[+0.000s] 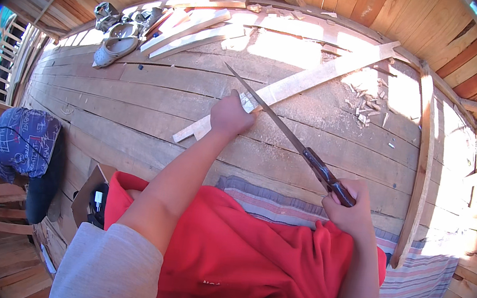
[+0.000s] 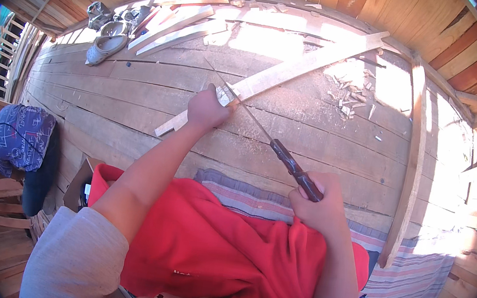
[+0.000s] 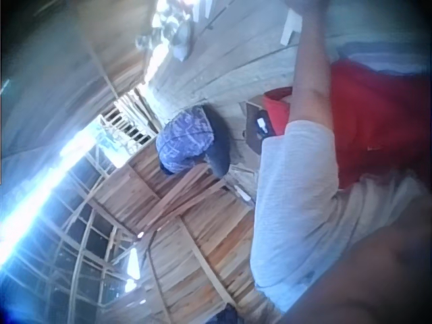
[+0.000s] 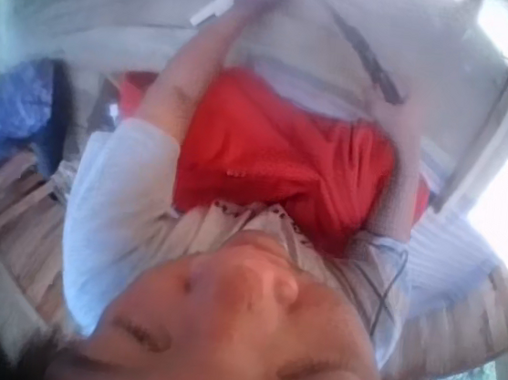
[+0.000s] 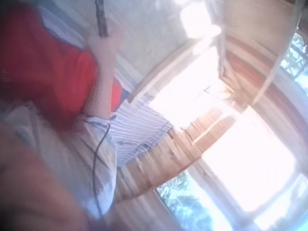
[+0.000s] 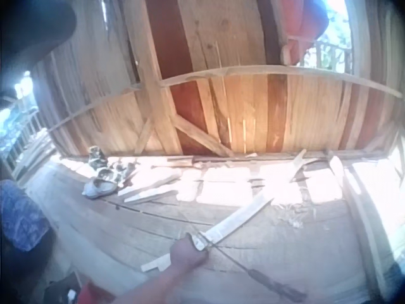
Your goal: The person marks a wooden board with a square and then saws through the wood by hand.
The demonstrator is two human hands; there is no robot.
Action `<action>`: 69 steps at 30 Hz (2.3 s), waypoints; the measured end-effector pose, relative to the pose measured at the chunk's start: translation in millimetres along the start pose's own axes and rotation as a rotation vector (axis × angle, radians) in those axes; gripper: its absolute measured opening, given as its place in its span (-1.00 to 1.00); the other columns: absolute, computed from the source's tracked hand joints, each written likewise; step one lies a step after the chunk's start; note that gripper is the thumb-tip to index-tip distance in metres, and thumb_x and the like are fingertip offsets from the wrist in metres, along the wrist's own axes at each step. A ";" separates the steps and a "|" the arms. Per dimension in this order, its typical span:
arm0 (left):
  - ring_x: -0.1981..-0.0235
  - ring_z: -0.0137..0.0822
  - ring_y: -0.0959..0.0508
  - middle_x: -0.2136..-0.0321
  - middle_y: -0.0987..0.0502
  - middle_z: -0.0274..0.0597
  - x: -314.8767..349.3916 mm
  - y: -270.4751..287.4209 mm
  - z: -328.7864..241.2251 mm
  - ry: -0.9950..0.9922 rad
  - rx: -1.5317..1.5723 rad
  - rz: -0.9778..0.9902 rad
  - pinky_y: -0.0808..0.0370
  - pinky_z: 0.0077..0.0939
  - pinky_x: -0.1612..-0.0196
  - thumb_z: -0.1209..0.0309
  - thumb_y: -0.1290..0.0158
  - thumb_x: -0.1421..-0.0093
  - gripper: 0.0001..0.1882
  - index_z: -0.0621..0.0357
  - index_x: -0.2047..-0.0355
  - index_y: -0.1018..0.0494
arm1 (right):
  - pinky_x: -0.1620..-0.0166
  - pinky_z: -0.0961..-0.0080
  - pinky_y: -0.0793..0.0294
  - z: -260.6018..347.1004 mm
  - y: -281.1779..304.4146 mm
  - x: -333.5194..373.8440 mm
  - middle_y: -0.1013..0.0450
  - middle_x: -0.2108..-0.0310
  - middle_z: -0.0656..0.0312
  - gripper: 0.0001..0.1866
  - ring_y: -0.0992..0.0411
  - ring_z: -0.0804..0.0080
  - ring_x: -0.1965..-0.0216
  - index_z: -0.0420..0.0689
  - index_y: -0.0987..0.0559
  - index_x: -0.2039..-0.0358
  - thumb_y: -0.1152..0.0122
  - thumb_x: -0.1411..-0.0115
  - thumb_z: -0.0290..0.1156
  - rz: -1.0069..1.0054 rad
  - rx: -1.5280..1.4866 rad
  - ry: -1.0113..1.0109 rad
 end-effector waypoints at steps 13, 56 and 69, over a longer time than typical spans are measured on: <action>0.21 0.13 -0.69 0.31 -0.66 0.20 5.2 3.6 -10.8 0.024 -0.049 -0.030 -0.61 -0.08 0.12 -0.06 -0.41 0.10 -0.29 0.32 0.19 -0.48 | 0.57 0.35 -0.20 7.1 0.0 -18.6 -0.22 0.78 0.15 -0.70 -0.18 0.35 0.72 -0.21 -0.28 0.74 -0.21 0.04 -0.47 -0.067 0.020 0.039; 0.10 0.07 -0.67 0.17 -0.66 0.13 6.2 7.1 -9.9 0.091 -0.034 -0.028 -0.60 -0.13 0.02 -0.04 -0.48 0.17 -0.22 0.26 0.09 -0.47 | 0.48 0.48 -0.22 -26.6 39.5 -33.8 -0.27 0.70 0.37 -0.79 -0.18 0.60 0.59 -0.18 -0.39 0.62 -0.26 0.00 -0.44 -0.347 -0.223 -0.161; 0.06 0.05 -0.66 0.14 -0.66 0.11 9.4 7.7 -13.2 0.094 -0.044 -0.024 -0.59 -0.14 -0.01 -0.06 -0.47 0.18 -0.21 0.24 0.08 -0.47 | 0.54 0.46 -0.15 -17.4 84.6 -10.9 -0.22 0.74 0.33 -0.73 -0.16 0.61 0.62 -0.17 -0.33 0.68 -0.25 0.02 -0.47 -0.536 0.045 0.102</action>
Point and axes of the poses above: each hand's wrist, its own x-axis away from the middle knuckle, its own y-axis out of the back of the hand, z = x × y, the point moved 4 cm from there along -x, towards the middle knuckle
